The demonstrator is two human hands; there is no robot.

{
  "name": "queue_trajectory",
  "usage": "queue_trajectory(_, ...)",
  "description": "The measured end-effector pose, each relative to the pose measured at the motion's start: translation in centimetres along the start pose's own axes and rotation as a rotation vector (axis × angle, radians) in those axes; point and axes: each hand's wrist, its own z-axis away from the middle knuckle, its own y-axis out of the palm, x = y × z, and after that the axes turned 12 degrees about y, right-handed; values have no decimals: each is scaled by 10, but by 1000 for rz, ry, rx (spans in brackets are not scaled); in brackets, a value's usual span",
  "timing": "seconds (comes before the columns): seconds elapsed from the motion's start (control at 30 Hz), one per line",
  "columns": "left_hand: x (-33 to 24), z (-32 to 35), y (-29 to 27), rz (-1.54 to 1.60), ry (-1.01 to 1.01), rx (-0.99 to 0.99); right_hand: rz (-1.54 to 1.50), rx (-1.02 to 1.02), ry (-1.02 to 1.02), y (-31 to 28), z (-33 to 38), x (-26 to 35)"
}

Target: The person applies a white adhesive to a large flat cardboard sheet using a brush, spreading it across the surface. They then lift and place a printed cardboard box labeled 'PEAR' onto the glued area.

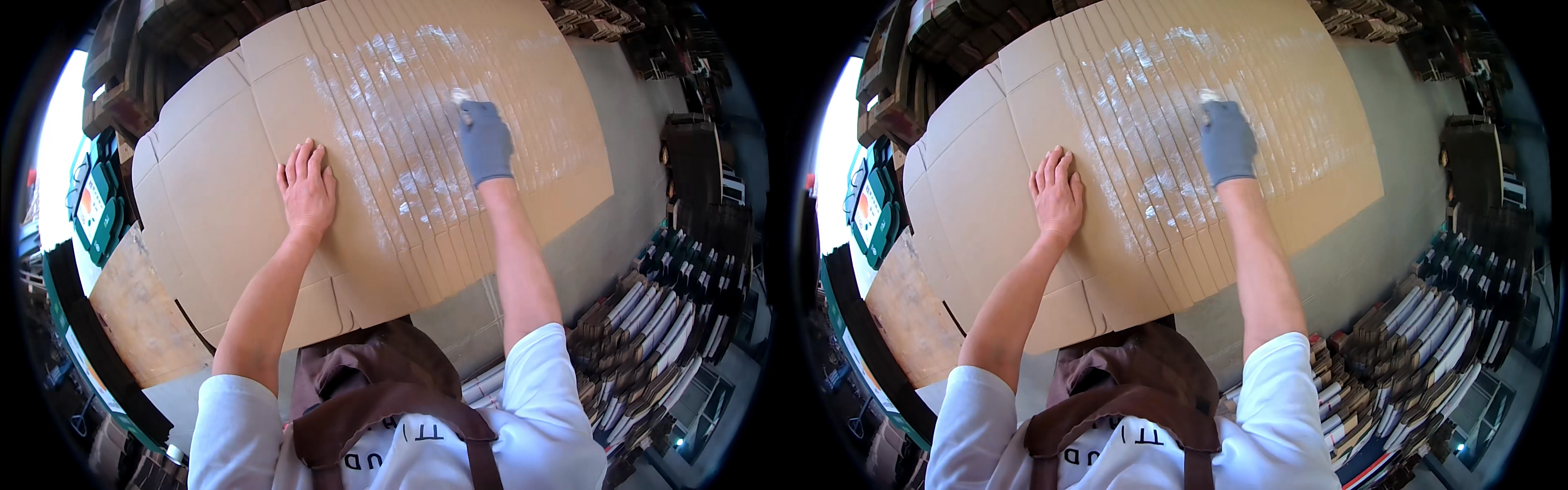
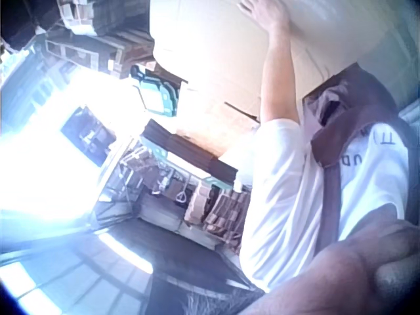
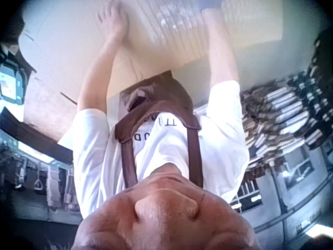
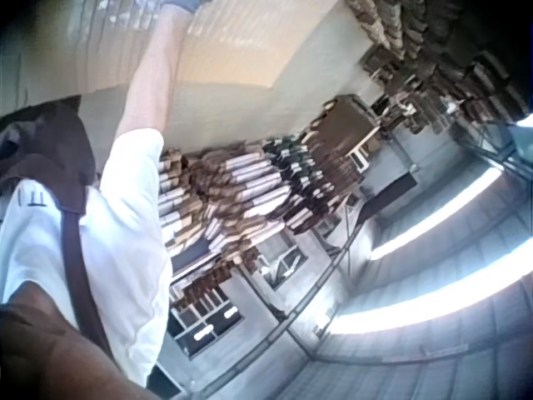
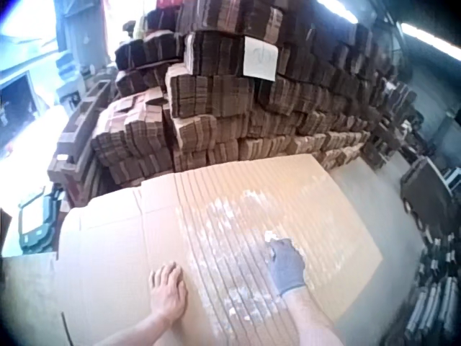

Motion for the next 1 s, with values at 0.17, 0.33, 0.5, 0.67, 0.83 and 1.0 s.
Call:
queue_trajectory(0.17, 3, -1, 1, -17, 22, -20, -129, 40, -216, -25, 121, 47)
queue_trajectory(0.33, 4, -2, 0, -34, 29, -12, 43, 60, -98, -9, 108, -6)
queue_trajectory(0.5, 8, -3, 1, -28, 2, 16, -26, 101, -62, -29, 131, 11)
queue_trajectory(0.67, 4, -4, 1, -41, 11, 27, -496, -58, 240, -58, 110, -26)
queue_trajectory(0.83, 9, -3, 0, 15, 25, -1, -1099, 59, 700, -131, 116, -86)
queue_trajectory(1.0, 8, -17, -17, 30, 68, 54, -886, 527, 825, -103, 147, -114)
